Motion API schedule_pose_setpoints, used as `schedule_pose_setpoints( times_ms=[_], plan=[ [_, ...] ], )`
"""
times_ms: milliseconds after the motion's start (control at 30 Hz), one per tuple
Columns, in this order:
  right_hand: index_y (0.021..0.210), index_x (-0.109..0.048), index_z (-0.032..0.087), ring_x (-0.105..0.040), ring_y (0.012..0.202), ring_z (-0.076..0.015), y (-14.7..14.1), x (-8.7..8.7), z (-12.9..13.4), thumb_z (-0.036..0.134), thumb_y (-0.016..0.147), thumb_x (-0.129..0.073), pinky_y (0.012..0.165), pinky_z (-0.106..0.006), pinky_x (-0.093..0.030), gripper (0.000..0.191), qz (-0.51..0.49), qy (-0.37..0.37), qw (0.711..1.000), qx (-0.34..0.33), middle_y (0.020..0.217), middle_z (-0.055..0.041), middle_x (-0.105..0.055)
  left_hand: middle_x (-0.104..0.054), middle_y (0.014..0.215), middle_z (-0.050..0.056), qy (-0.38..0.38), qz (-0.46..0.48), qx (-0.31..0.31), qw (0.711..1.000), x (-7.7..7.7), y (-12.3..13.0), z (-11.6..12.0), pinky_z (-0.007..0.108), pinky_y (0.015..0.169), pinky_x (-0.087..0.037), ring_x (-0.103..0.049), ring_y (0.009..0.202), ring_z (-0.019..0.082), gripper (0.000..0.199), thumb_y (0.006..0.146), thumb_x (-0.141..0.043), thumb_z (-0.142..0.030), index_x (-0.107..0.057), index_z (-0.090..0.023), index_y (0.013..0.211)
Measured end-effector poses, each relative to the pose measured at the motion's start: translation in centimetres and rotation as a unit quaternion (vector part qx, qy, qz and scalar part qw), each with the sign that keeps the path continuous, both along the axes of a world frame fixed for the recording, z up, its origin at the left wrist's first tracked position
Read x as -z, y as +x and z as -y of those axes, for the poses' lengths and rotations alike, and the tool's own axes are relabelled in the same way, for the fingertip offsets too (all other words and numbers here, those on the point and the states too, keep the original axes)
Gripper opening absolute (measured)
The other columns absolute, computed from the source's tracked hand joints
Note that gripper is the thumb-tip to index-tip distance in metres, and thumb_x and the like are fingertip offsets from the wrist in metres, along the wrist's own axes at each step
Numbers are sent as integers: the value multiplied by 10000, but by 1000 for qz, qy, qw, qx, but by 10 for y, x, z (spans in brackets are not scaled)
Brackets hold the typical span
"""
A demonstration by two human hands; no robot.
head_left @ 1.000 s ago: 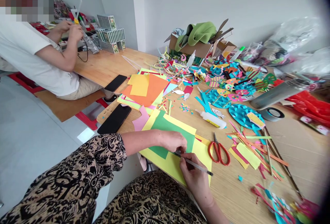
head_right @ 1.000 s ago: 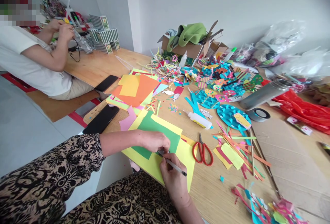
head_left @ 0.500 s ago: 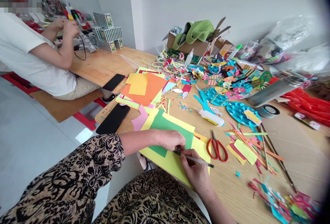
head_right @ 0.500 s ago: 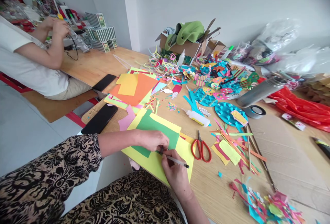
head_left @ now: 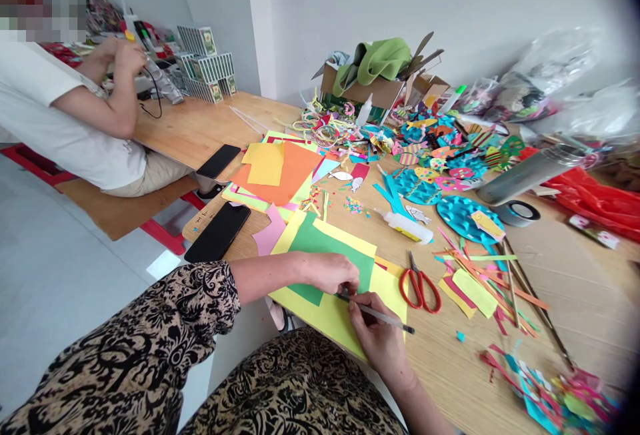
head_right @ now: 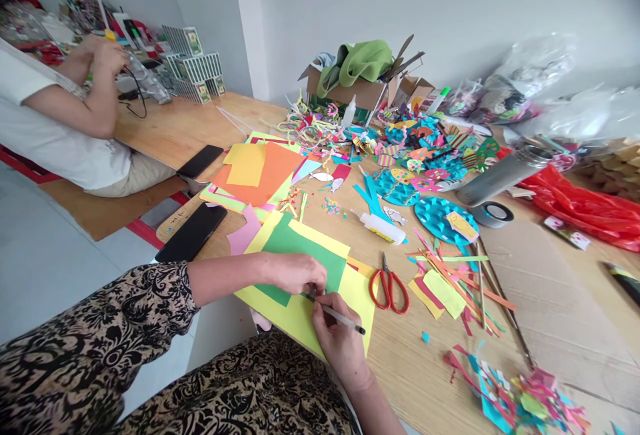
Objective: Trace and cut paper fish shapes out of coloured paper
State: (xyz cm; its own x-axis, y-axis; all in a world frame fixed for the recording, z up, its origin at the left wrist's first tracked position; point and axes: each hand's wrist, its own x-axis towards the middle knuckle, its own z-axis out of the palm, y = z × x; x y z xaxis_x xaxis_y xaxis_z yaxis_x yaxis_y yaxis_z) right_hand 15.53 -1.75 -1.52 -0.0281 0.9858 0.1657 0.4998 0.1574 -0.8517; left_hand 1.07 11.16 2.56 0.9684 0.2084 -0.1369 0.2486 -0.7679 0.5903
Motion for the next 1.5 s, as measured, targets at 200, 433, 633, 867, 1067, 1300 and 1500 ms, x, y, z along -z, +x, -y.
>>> schedule_pose_setpoints(
  times_ms=[200, 433, 633, 867, 1067, 1300, 1500],
  plan=[
    [811, -602, 184, -479, 465, -121, 0, -1, 0, 285, 879, -533, 443, -222, -388, 139, 10, 9, 1000, 3, 603, -2, -592, -674, 806, 35, 1, 8, -1, 1000, 2, -1, 0, 249, 668, -419, -594, 773, 172, 220, 714, -593, 1, -688, -170, 813],
    [812, -595, 183, -481, 459, -123, 1, 2, 1, 294, 879, -532, 438, -224, -392, 144, 8, 13, 1000, 10, 587, 0, -587, -669, 812, 22, -9, 0, -8, 1000, 0, -1, 1, 244, 704, -421, -591, 794, 163, 236, 712, -594, 9, -683, -180, 821],
    [813, -595, 181, -480, 464, -125, 1, 3, 1, 314, 889, -523, 444, -231, -396, 170, 5, 10, 1000, 17, 590, -6, -585, -667, 834, 29, -13, 0, -6, 1000, -2, -2, 1, 253, 703, -427, -591, 808, 168, 272, 698, -573, 31, -681, -175, 838],
    [797, -600, 177, -488, 463, -133, 1, 2, 1, 393, 893, -526, 436, -237, -399, 248, -5, 10, 999, 43, 586, -14, -586, -665, 844, 35, -6, -7, -4, 1000, -4, -2, 2, 257, 692, -414, -585, 808, 171, 231, 720, -578, 12, -672, -167, 831],
    [812, -598, 176, -472, 466, -126, 4, -1, 1, 387, 905, -516, 428, -231, -379, 245, 7, -15, 1000, 21, 595, -7, -568, -664, 861, 40, -6, -3, -7, 1000, -3, -2, 2, 249, 696, -416, -587, 815, 165, 241, 726, -574, 9, -682, -161, 859],
    [915, -631, 188, -589, 593, -149, 8, -12, 8, 324, 932, -503, 499, -230, -463, 187, 18, -13, 999, -28, 736, -45, -653, -674, 896, 41, -21, 22, -31, 999, -3, -3, 6, 252, 789, -436, -603, 888, 171, 203, 764, -576, -6, -679, -161, 846],
    [947, -599, 206, -621, 663, -145, 5, -13, 14, 196, 931, -501, 594, -252, -510, 100, 43, 72, 996, -35, 783, -42, -640, -671, 880, 28, -32, 39, -57, 997, -1, -5, 10, 244, 838, -429, -596, 901, 157, 182, 783, -596, -20, -688, -169, 836]
  ],
)
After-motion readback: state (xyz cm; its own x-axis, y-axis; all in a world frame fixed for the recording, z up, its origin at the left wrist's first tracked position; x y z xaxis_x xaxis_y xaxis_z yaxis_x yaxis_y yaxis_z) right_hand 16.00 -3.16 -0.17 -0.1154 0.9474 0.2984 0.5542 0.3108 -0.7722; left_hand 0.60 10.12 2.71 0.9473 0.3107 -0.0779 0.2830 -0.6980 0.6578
